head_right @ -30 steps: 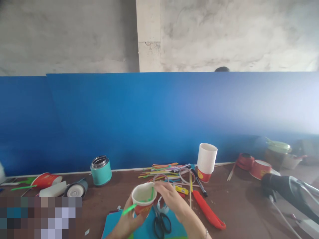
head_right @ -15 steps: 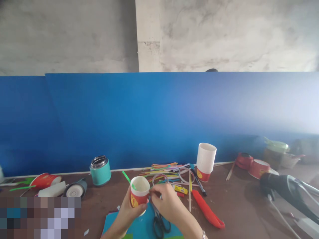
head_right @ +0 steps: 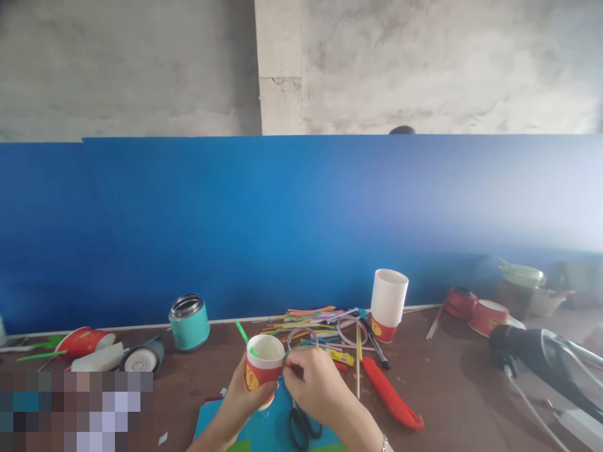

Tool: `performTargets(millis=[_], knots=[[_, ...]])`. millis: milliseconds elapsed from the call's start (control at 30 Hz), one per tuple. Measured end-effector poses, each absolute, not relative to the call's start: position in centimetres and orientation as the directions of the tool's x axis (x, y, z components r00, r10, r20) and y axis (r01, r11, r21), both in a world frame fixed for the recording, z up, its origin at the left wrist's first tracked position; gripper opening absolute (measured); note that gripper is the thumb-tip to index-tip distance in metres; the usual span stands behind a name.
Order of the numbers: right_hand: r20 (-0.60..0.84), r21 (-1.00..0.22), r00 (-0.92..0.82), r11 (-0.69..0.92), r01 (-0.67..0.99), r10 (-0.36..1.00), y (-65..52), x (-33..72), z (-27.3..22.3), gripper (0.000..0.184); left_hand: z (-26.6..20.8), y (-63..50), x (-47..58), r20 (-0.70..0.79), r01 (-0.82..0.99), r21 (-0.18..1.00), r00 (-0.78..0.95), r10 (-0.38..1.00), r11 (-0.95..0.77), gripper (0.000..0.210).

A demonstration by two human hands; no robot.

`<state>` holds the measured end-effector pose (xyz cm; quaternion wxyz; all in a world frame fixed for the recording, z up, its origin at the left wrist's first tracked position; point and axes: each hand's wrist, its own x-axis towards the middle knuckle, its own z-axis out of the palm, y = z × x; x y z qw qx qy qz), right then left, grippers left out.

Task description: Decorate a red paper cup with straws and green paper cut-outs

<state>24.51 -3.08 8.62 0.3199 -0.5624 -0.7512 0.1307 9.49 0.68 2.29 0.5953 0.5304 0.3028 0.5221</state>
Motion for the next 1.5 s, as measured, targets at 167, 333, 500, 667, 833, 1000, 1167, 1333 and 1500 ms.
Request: performTargets(millis=[167, 333, 500, 667, 833, 1000, 1167, 1333, 1500], knots=[[0.407, -0.546, -0.119, 0.346, 0.763, 0.906, -2.9, 24.0, 7.9, 0.017, 2.0, 0.9, 9.5, 0.228, -0.283, 0.946, 0.248, 0.941, -0.155, 0.062], [0.535, -0.426, -0.08, 0.35, 0.834, 0.841, -3.1, 23.9, 8.3, 0.015, 2.2, 0.8, 9.5, 0.15, -0.321, 0.944, 0.209, 0.966, -0.077, 0.06], [0.433, -0.606, -0.001, 0.292, 0.74, 0.901, -3.0, 24.3, 8.6, 0.014, 2.3, 0.7, 9.2, 0.079, -0.368, 0.929, 0.268, 0.96, 0.027, 0.059], [0.26, -0.745, -0.038, 0.226, 0.628, 0.965, -2.4, 24.6, 8.3, 0.013, 2.0, 1.0, 9.3, 0.174, -0.387, 0.921, 0.305, 0.936, -0.046, 0.066], [0.296, -0.671, -0.16, 0.324, 0.667, 0.942, -3.0, 24.1, 8.5, 0.017, 1.5, 1.1, 9.5, 0.322, -0.326, 0.92, 0.318, 0.892, -0.217, 0.066], [0.236, -0.802, -0.387, 0.403, 0.441, 0.892, -3.9, 24.8, 9.9, 0.014, 1.2, 0.9, 9.0, 0.433, -0.138, 0.901, 0.237, 0.869, -0.411, 0.047], [0.192, -0.934, -0.41, 0.295, 0.204, 0.891, -4.1, 26.0, 10.2, 0.025, 1.3, 0.4, 8.8, 0.446, -0.142, 0.894, 0.177, 0.877, -0.426, 0.051], [0.219, -0.969, -0.26, 0.24, 0.051, 0.94, -3.4, 26.2, 9.4, 0.024, 0.6, 0.5, 8.5, 0.447, -0.103, 0.894, 0.114, 0.887, -0.437, 0.053], [0.2, -0.916, -0.063, 0.21, 0.342, 0.978, -2.6, 26.5, 9.7, 0.023, 0.4, 1.0, 8.5, 0.518, 0.052, 0.854, -0.004, 0.855, -0.517, 0.06]])
